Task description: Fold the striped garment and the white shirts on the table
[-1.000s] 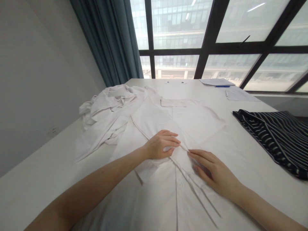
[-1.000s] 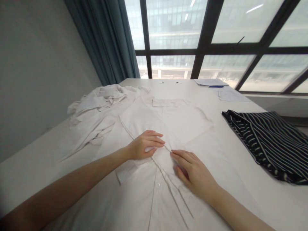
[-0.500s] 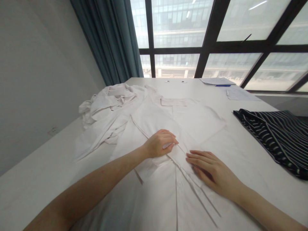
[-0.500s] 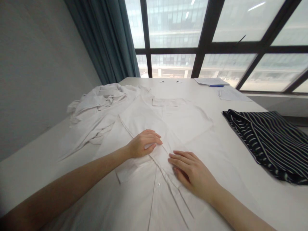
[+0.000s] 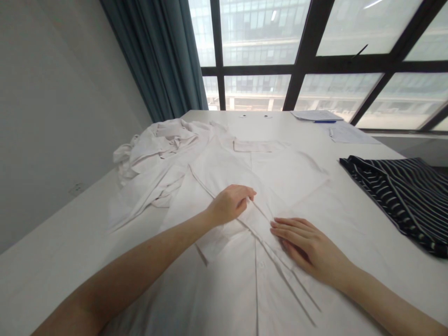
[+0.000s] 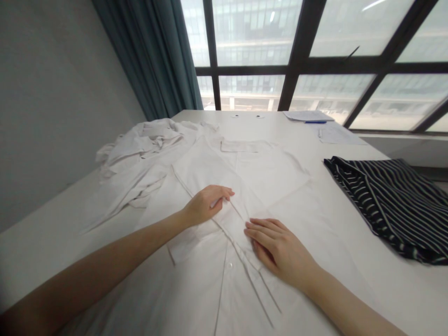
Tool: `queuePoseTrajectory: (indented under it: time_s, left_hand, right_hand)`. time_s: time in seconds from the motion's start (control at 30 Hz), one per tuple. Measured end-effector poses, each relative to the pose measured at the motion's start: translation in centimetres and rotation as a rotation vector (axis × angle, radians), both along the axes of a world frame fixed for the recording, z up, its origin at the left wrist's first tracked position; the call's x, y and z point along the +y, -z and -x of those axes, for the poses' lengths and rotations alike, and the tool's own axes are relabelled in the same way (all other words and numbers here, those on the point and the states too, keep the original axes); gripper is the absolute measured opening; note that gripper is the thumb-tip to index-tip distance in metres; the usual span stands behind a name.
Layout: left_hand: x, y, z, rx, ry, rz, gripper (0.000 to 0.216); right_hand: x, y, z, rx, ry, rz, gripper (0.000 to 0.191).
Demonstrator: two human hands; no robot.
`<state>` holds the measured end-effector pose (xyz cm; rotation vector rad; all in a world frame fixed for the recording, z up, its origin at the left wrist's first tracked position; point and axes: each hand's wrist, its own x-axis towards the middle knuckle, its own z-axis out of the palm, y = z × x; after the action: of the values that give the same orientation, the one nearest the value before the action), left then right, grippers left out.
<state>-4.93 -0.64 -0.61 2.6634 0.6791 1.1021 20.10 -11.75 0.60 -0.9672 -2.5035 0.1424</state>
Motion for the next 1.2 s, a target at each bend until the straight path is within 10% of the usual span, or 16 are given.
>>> queuePoseTrajectory:
  time_s: [1.2]
  left_hand:
    - [0.84, 0.83, 0.61, -0.006, -0.024, 0.013, 0.038]
  right_hand:
    - [-0.28, -0.14, 0.25, 0.016, 0.043, -0.042, 0.038]
